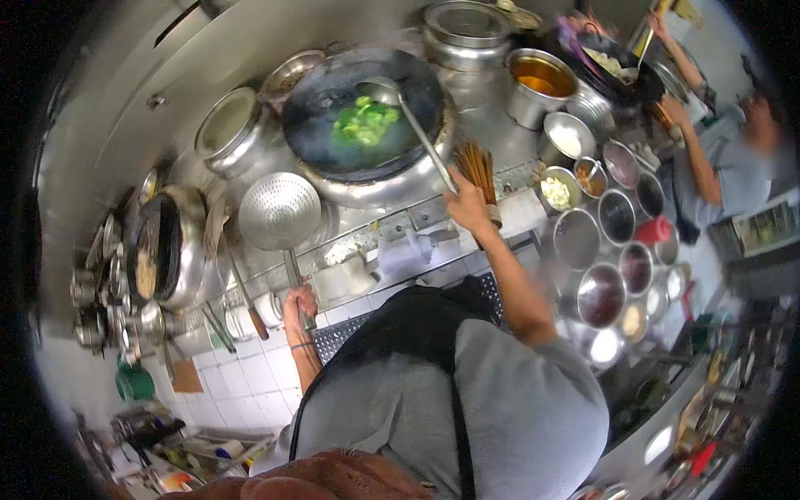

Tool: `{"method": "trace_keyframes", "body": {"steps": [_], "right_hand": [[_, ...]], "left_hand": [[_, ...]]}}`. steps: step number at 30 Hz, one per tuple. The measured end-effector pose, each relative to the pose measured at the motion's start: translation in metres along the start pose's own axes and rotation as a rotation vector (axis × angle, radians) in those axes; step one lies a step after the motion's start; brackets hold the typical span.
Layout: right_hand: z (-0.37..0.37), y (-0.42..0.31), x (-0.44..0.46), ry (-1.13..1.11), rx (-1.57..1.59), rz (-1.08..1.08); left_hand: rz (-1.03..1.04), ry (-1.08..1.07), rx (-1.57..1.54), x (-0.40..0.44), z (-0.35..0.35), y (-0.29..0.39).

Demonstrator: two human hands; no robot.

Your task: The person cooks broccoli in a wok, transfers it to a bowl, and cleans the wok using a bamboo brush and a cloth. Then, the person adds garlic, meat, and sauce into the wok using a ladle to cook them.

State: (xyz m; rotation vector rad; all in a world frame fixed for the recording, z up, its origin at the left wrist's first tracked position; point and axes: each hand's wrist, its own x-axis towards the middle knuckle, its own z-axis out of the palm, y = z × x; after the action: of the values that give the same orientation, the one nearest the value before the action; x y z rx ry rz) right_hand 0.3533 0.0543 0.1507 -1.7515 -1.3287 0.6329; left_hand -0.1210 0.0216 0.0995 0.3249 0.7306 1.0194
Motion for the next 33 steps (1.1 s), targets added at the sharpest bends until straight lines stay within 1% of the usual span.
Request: {"method": "trace_keyframes", "body": {"steps": [3,5,6,7,8,9,11,13,15,17,19,20,21,24,26,28,29,31,32,33], "right_hand": [[0.007,0.041,-0.011,0.091,0.213,-0.044],[-0.021,0.012,-0.042,0.185,0.319,0.002],[-0.036,0.005,-0.06,0.213,0.329,0.11],[-0.054,-0.002,-0.08,0.242,0.348,0.214],[-0.079,-0.022,-0.103,0.287,0.331,0.292],[-0.096,-0.036,-0.123,0.315,0.321,0.363],[-0.106,-0.021,-0.162,0.507,0.5,0.369],[-0.126,-0.034,-0.204,0.637,0.653,0.481],[-0.133,-0.023,-0.238,0.853,0.695,0.4],[-0.148,-0.022,-0.265,1.024,0.728,0.485],[-0.162,-0.014,-0.283,1.125,0.713,0.46],[-0.173,-0.011,-0.29,1.133,0.657,0.486],[-0.184,-0.005,-0.293,1.168,0.615,0.509],[-0.233,0.017,-0.298,1.165,0.459,0.565],[-0.269,0.042,-0.298,1.145,0.342,0.635],[-0.31,0.065,-0.298,1.039,0.067,0.734],[-0.325,0.081,-0.297,1.004,-0.069,0.776],[-0.353,0.087,-0.289,0.939,-0.061,0.845],[-0.367,0.096,-0.288,0.85,-0.155,0.891],[-0.376,0.101,-0.286,0.812,-0.181,0.922]], "left_hand": [[-0.087,0.003,-0.093,0.006,-0.021,-0.008],[-0.082,0.11,0.198,0.009,-0.013,-0.006],[-0.079,0.267,0.713,0.011,-0.002,0.001],[-0.019,0.388,1.235,0.018,0.004,0.009],[0.09,0.432,1.717,0.029,-0.009,0.016],[0.26,0.472,2.179,0.046,-0.015,0.025],[0.705,0.293,2.11,0.085,0.006,0.051],[0.873,0.223,2.062,0.113,0.079,0.052],[1.059,0.108,1.915,0.134,0.163,0.029],[1.303,-0.099,1.949,0.154,0.224,-0.002],[1.138,-0.207,1.919,0.178,0.254,-0.031],[1.056,-0.258,1.904,0.187,0.261,-0.041],[1.029,-0.231,1.909,0.193,0.265,-0.048],[0.938,-0.149,1.923,0.207,0.278,-0.069],[1.003,-0.047,1.981,0.209,0.279,-0.077],[1.055,0.036,2.046,0.205,0.28,-0.079],[1.03,0.031,2.049,0.204,0.281,-0.078],[0.979,0.028,2.051,0.202,0.283,-0.077],[0.977,0.045,2.068,0.201,0.285,-0.078],[0.992,0.04,2.059,0.2,0.285,-0.078]]}}
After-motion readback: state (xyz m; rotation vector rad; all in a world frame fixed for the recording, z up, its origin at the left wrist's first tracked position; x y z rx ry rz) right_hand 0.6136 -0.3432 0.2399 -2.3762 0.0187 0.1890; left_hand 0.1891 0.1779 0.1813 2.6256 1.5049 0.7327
